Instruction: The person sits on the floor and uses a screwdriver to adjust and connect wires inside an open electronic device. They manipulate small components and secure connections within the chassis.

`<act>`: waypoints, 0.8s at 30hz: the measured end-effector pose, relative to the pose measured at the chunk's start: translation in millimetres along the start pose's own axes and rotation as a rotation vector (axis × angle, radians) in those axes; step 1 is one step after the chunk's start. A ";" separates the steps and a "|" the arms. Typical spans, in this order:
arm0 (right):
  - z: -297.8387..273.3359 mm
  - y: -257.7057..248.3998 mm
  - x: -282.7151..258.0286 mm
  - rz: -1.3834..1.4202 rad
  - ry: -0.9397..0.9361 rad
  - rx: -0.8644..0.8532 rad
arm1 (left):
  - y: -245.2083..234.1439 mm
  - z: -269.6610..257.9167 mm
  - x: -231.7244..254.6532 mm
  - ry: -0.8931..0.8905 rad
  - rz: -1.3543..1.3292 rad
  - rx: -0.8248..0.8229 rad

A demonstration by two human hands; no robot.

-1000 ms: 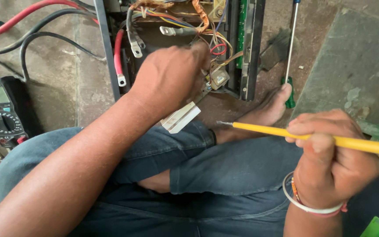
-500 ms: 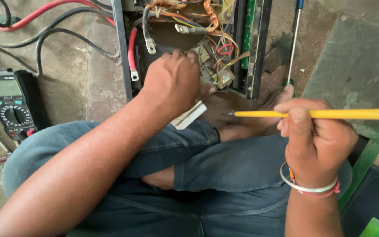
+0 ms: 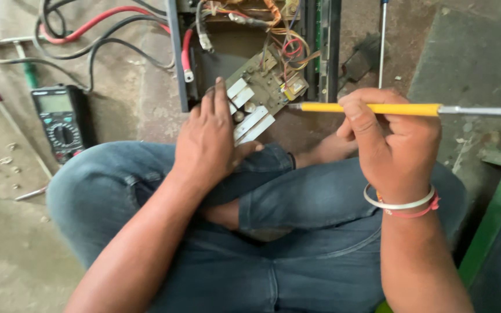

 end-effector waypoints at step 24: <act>-19.4 55.7 26.8 0.271 0.355 -0.320 | 16.6 18.8 3.2 -0.022 0.069 0.094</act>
Point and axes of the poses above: each hand's wrist, its own z-axis towards the middle knuckle, its own y-axis out of the palm, x = y × z, the point moved 5 cm from there along z, towards the middle knuckle, and after that the axes turned 7 degrees about -x, right-handed, at the moved point
